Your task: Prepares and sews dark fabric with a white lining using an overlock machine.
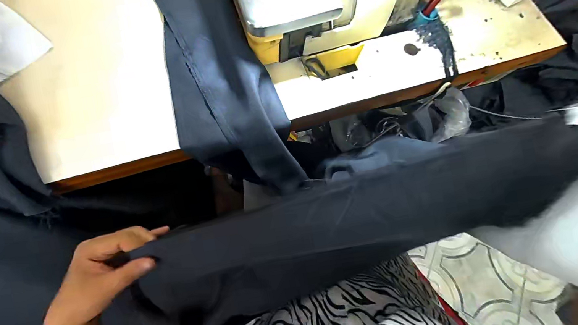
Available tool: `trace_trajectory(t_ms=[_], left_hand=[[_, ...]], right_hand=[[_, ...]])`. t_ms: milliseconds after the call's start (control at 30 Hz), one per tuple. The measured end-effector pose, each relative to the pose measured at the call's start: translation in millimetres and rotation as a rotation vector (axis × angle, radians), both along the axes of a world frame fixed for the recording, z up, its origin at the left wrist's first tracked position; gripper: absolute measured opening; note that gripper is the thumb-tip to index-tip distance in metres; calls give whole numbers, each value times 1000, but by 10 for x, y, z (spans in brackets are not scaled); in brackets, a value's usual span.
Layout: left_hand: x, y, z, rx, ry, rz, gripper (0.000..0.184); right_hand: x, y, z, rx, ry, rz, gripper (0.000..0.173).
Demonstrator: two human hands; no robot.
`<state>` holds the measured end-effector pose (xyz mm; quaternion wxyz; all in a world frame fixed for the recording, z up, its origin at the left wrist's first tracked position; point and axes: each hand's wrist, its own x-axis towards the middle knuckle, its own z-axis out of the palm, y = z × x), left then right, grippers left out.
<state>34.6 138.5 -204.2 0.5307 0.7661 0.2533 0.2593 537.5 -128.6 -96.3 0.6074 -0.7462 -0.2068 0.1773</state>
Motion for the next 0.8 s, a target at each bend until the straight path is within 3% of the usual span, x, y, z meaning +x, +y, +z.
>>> trace_trajectory(t_ms=[100, 133, 233, 333, 467, 633, 800], left_hand=[[152, 55, 39, 128, 95, 197, 15], [315, 5, 83, 172, 112, 188, 15], [971, -373, 322, 344, 162, -1, 16], [1559, -696, 615, 509, 172, -231, 13], [1764, -821, 869, 550, 196, -277, 9], [1698, -863, 831, 347, 187, -369, 10], [1615, -749, 638, 143, 110, -732, 35]], right_hand=[[410, 28, -740, -254, -63, 284, 5], [361, 90, -842, -270, -119, 446, 9], [-192, 390, -838, -56, -358, 1068, 21], [-870, 758, -621, 183, -517, 1477, 21], [-1183, 1004, -506, 366, -545, 1618, 17], [-1167, 1006, -588, 377, -418, 1815, 19], [-810, 919, -423, 309, -374, 1927, 21]])
